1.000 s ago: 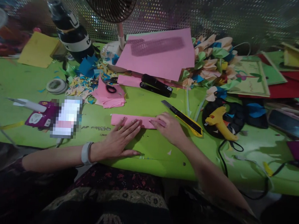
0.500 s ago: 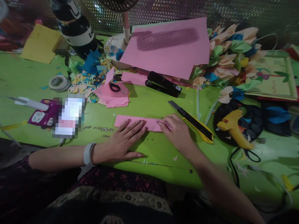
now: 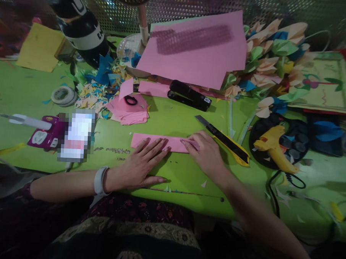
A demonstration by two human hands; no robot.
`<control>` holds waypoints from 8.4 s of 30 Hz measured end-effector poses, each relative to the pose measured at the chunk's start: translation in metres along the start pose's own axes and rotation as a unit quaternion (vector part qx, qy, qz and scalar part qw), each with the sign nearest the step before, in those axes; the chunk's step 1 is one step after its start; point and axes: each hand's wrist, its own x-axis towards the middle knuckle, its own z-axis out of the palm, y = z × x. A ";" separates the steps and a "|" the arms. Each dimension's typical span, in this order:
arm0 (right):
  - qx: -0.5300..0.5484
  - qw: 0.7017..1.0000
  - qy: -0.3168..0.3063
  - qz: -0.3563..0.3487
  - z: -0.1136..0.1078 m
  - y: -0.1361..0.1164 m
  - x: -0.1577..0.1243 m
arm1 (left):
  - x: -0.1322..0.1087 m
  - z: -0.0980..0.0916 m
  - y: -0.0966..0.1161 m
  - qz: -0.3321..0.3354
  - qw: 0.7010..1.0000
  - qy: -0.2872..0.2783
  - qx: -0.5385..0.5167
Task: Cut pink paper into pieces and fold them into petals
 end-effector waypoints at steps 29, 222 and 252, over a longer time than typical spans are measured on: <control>-0.043 0.999 -0.012 0.009 0.004 -0.002 0.000 | -0.001 0.006 -0.002 -0.005 0.999 0.034 -0.004; -0.062 0.989 -0.112 -0.079 -0.048 0.043 -0.024 | 0.037 0.005 -0.043 0.030 0.994 0.002 -0.102; -0.111 0.987 -0.056 -0.105 -0.039 0.022 -0.051 | 0.035 0.018 -0.052 0.078 0.996 0.026 -0.033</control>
